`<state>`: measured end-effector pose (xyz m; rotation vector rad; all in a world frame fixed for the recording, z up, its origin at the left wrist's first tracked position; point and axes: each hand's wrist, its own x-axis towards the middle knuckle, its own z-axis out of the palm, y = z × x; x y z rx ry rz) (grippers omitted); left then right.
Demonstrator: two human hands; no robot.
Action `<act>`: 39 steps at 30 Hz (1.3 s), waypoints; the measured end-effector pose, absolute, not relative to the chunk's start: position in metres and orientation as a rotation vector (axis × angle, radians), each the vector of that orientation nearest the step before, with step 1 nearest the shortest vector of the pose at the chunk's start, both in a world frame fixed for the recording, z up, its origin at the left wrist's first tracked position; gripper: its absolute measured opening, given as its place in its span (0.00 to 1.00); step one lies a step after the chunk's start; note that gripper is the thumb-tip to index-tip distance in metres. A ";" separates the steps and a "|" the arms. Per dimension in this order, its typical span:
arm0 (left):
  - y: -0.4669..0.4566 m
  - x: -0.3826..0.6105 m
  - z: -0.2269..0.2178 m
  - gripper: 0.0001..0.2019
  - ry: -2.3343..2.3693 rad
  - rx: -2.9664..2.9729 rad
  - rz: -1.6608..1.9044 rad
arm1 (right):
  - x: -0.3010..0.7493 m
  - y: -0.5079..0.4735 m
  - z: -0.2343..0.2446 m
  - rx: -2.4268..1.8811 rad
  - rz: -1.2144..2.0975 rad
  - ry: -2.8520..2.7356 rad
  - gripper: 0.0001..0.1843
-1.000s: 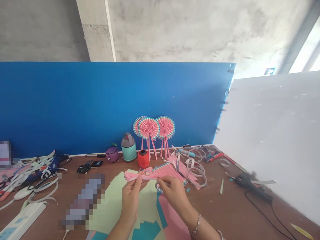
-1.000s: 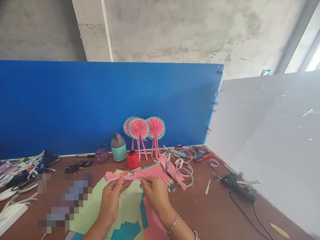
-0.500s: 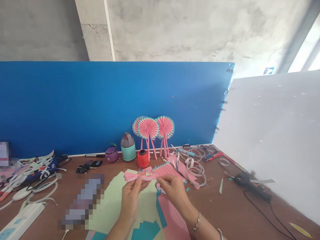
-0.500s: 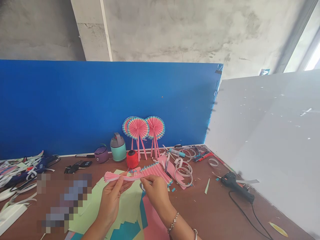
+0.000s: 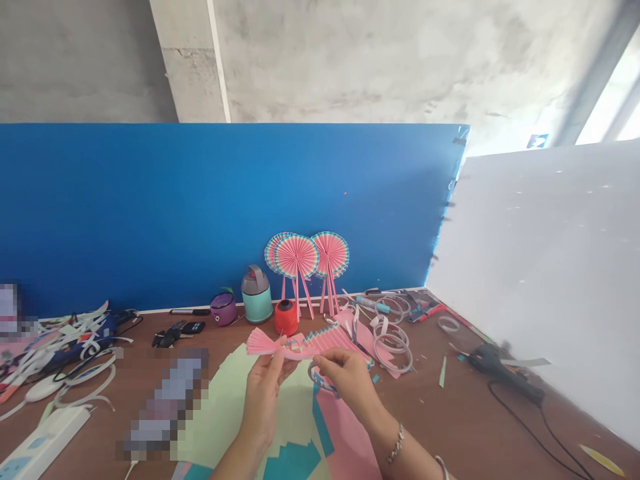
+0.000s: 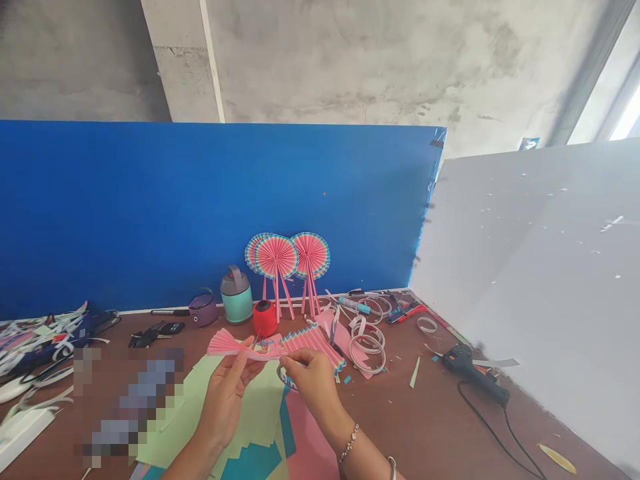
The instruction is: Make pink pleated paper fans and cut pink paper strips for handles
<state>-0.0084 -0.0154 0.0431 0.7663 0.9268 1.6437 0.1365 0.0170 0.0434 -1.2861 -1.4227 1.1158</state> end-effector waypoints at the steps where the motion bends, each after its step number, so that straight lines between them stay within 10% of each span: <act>1: -0.016 -0.006 0.045 0.24 0.927 0.789 1.640 | 0.136 0.017 0.043 -1.287 1.110 -1.419 0.14; 39: -0.011 -0.016 0.036 0.12 0.847 0.651 1.503 | 0.142 0.018 0.043 -1.124 1.280 -1.427 0.14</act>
